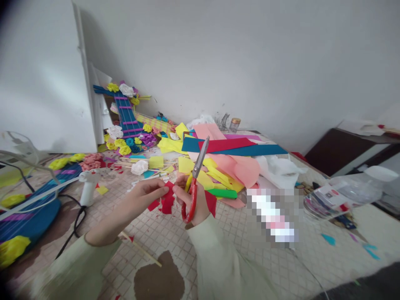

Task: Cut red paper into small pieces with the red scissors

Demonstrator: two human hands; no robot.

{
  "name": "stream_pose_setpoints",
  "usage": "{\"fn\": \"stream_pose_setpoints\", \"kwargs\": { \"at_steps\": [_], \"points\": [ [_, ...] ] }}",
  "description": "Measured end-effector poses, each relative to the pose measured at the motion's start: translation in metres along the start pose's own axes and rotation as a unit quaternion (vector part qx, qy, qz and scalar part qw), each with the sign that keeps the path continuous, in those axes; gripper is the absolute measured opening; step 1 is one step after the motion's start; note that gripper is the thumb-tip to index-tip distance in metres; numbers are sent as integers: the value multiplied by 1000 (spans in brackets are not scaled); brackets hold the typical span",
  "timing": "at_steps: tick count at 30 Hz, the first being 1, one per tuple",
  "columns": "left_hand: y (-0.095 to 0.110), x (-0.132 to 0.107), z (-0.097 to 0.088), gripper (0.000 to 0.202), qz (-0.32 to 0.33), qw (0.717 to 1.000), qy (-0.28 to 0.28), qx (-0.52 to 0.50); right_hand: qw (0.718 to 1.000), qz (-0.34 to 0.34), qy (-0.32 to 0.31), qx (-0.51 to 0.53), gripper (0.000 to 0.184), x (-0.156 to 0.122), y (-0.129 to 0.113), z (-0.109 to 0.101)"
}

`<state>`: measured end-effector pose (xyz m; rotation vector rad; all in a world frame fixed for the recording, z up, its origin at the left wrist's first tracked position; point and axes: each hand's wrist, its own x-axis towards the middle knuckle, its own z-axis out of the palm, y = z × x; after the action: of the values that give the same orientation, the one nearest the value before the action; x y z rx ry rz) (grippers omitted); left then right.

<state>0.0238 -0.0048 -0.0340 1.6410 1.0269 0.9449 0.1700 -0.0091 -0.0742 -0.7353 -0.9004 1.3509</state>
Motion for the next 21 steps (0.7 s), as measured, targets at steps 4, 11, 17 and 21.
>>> {"fn": "stream_pose_setpoints", "kwargs": {
  "at_steps": [4, 11, 17, 21],
  "points": [
    [3, 0, -1, 25, -6, 997, 74, -8, 1000, 6, 18, -12, 31, -4, 3, 5],
    [10, 0, -5, 21, 44, 976, 212, -24, 983, 147, -105, -13, 37, -25, 15, 19],
    [7, 2, -4, 20, 41, 969, 221, -106, 970, 196, -135, -46, 37, -33, 21, 23],
    [5, 2, -3, 22, 28, 966, 225, -124, 980, 143, -116, -74, 29, -33, 22, 25]
  ]
}}
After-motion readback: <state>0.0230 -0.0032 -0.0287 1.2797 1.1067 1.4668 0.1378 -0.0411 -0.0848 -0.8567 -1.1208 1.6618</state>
